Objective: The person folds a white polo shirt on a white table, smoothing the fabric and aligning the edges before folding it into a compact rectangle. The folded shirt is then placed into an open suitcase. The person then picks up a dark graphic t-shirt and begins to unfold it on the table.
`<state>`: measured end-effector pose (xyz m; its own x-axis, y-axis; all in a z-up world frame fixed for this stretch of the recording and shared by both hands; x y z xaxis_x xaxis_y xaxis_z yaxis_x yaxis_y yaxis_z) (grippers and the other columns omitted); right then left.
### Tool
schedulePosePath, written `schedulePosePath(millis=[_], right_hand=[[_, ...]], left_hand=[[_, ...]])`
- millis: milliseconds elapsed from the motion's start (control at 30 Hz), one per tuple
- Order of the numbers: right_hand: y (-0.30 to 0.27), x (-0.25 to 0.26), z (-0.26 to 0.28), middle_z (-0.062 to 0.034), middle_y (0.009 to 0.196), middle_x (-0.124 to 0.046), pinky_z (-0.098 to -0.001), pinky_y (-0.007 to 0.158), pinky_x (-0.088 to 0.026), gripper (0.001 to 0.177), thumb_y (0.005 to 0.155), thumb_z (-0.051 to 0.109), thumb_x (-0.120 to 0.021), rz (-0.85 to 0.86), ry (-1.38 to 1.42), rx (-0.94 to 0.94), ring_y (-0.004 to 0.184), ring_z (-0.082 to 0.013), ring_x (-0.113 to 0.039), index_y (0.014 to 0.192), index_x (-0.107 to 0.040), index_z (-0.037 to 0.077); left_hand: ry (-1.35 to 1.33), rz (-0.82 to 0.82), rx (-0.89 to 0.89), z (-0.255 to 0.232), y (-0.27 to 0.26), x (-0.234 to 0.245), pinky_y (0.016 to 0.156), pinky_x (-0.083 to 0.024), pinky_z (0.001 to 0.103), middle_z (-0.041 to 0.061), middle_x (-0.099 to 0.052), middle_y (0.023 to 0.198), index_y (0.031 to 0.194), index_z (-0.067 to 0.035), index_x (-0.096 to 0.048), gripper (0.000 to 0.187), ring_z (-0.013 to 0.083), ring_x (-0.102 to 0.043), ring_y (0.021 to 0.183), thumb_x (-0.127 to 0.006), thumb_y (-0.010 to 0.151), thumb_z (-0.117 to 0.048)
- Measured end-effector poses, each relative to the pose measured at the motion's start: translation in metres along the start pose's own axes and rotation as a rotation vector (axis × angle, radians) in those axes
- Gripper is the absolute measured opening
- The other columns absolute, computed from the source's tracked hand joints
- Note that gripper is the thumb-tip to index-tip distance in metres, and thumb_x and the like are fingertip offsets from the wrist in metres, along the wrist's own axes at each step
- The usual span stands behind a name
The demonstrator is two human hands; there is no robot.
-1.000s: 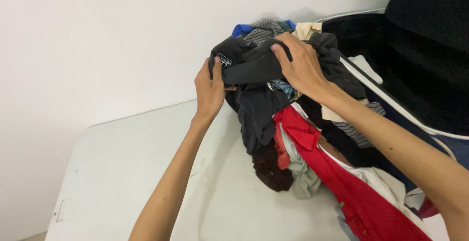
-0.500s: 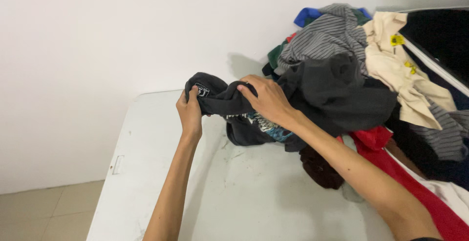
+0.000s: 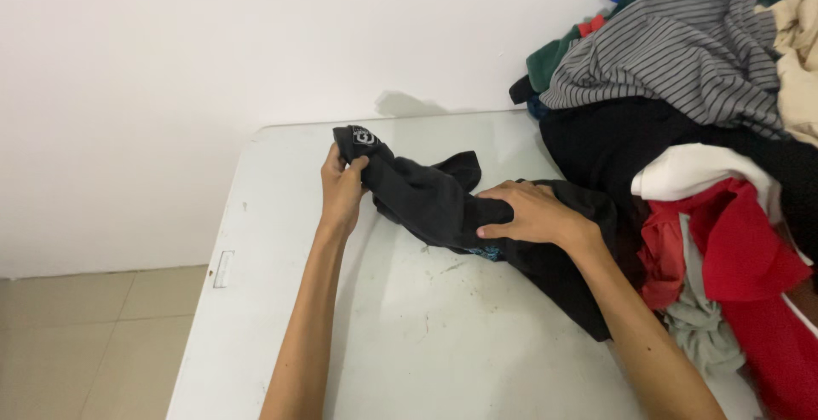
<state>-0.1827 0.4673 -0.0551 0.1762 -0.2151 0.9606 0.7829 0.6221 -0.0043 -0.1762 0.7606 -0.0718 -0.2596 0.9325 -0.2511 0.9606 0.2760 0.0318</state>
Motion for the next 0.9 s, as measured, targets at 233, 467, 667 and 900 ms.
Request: schedulePosePath(millis=[233, 467, 667, 900], right_hand=[[-0.01, 0.043, -0.009, -0.0114, 0.084, -0.068, -0.0358, 0.067, -0.049, 0.038, 0.1, 0.034, -0.059, -0.202, 0.342, -0.09, 0.072, -0.0208, -0.061, 0.1, -0.073, -0.001], [-0.017, 0.048, -0.044, -0.0049, 0.072, -0.04, -0.037, 0.057, -0.03, 0.046, 0.11, 0.042, -0.054, -0.449, 0.669, -0.235, 0.066, -0.0158, -0.034, 0.101, -0.065, -0.002], [-0.018, 0.038, -0.017, -0.0204, 0.121, -0.062, -0.0463, 0.096, -0.048, 0.086, 0.073, 0.057, -0.083, -0.109, 0.267, -0.16, 0.119, -0.0364, -0.058, 0.138, -0.057, 0.005], [-0.001, 0.002, 0.056, -0.0211, 0.121, -0.07, -0.0526, 0.096, -0.048, 0.066, 0.084, 0.047, -0.081, -0.469, 0.025, 0.267, 0.113, -0.0364, -0.065, 0.128, -0.062, 0.001]], left_hand=[[-0.434, -0.091, -0.117, 0.012, 0.027, 0.045, 0.084, -0.06, 0.038, 0.015, -0.066, 0.11, 0.123, 0.004, -0.056, 0.023, 0.0246, -0.067, 0.098, -0.049, 0.102, 0.0], [-0.565, -0.151, 0.021, 0.03, 0.015, 0.055, 0.095, -0.057, 0.042, 0.018, -0.059, 0.118, 0.123, 0.003, -0.05, 0.028, 0.029, -0.067, 0.105, -0.041, 0.097, 0.002], [-0.76, 0.053, 0.065, 0.021, 0.013, 0.017, 0.1, -0.055, 0.045, 0.02, -0.056, 0.115, 0.121, 0.009, -0.038, 0.04, 0.0306, -0.062, 0.103, -0.039, 0.081, 0.011], [-0.395, 0.39, -0.009, -0.015, -0.04, -0.071, 0.066, -0.048, 0.03, 0.026, -0.053, 0.137, 0.159, 0.0, -0.018, 0.093, 0.02, -0.06, 0.087, -0.044, 0.073, 0.022]])
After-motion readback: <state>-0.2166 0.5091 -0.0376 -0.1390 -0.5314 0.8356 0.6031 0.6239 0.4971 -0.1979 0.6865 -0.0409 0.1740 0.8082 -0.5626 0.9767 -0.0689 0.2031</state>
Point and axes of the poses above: each hand's wrist, its own y-axis towards the middle knuckle, its own x-axis out of the back of the hand, z = x × y, the point moved 5 cm from there along y, towards the middle knuckle
